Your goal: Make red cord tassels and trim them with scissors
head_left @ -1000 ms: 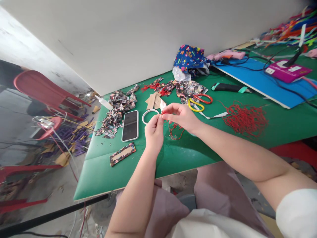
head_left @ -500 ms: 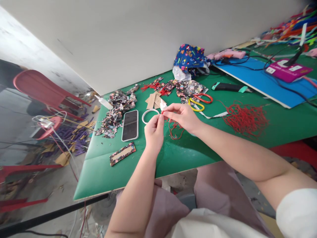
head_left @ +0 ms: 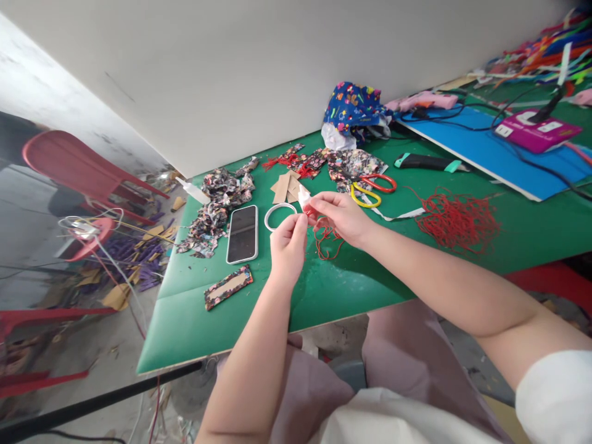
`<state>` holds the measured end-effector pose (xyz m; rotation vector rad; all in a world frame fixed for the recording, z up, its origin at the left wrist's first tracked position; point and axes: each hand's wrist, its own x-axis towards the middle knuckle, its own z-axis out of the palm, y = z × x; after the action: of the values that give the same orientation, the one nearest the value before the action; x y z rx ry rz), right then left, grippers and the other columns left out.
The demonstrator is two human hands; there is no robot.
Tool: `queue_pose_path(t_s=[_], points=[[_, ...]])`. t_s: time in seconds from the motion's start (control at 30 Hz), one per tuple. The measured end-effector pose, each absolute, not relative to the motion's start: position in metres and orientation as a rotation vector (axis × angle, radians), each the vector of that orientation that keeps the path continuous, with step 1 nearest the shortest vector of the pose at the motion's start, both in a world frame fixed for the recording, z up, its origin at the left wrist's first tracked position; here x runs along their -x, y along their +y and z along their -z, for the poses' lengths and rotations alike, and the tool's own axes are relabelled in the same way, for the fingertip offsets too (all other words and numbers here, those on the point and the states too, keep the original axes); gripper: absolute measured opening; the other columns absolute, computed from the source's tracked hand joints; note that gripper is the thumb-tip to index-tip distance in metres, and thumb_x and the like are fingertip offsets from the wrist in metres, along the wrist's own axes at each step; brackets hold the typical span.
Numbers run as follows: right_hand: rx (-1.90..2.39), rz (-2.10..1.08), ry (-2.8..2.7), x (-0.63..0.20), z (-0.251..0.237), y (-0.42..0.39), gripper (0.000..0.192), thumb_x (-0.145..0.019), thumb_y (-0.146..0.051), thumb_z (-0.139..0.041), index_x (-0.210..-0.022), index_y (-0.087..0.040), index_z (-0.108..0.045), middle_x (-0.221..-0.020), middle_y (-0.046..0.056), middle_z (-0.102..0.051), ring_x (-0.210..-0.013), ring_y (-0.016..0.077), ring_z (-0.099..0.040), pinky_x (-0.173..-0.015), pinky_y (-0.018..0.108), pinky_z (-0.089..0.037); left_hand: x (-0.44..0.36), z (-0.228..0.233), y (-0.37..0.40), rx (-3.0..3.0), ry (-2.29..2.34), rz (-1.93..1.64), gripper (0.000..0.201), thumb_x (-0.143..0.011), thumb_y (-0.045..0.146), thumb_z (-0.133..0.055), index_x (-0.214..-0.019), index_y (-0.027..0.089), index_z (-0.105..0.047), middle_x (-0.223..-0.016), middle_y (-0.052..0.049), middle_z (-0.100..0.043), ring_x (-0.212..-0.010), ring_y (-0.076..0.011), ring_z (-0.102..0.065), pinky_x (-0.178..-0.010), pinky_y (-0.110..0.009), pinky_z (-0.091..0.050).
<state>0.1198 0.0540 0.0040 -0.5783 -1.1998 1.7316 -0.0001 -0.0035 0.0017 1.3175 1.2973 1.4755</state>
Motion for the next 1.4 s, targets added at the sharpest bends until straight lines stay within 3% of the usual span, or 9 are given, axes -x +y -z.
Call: queue_pose_path(t_s=[0.53,0.93,1.23,1.4], points=[[0.602,-1.547,-1.397,-0.1207,-0.0030,0.0542,0.022,-0.071,-0.037,-0.068,-0.079,-0.017,-0.065,-0.070,-0.001,-0.064,-0.064,0.0090,-0.059,-0.053,0.020,-0.048,0.0009,-0.0016,-0.0017,-1.236,1.306,-1.485,0.030,-0.081,0.046,-0.053,-0.071,0.018,-0.059,-0.041,0.008,-0.025,-0.034,-0.0044,-0.023,-0.034,-0.021,-0.014],[0.653,-1.474,-1.468,-0.1226,-0.0050,0.0513,0.025,-0.067,-0.038,-0.070,-0.080,-0.017,-0.065,-0.072,0.001,-0.065,-0.064,0.0109,-0.060,-0.050,0.021,-0.049,0.0033,-0.0021,-0.0039,-1.624,1.693,-1.463,0.027,-0.085,0.037,-0.048,-0.078,0.017,-0.064,-0.054,0.003,-0.050,-0.049,-0.0078,-0.040,-0.047,-0.020,-0.031],[0.642,-1.497,-1.455,-0.1226,-0.0031,0.0532,0.025,-0.066,-0.037,-0.072,-0.081,-0.018,-0.066,-0.073,0.001,-0.066,-0.065,0.0109,-0.059,-0.050,0.021,-0.050,0.0041,-0.0020,-0.0026,-1.593,1.668,-1.481,0.029,-0.084,0.041,-0.048,-0.080,0.018,-0.065,-0.052,0.004,-0.046,-0.049,-0.0081,-0.038,-0.047,-0.021,-0.030],[0.599,-1.512,-1.406,-0.1242,-0.0054,0.0531,0.027,-0.078,-0.043,-0.059,-0.083,-0.018,-0.067,-0.074,0.002,-0.064,-0.062,0.0088,-0.057,-0.048,0.019,-0.049,0.0035,-0.0018,-0.0016,-1.508,1.579,-1.508,0.031,-0.084,0.044,-0.048,-0.077,0.019,-0.064,-0.052,0.003,-0.047,-0.050,-0.0087,-0.041,-0.049,-0.021,-0.032]])
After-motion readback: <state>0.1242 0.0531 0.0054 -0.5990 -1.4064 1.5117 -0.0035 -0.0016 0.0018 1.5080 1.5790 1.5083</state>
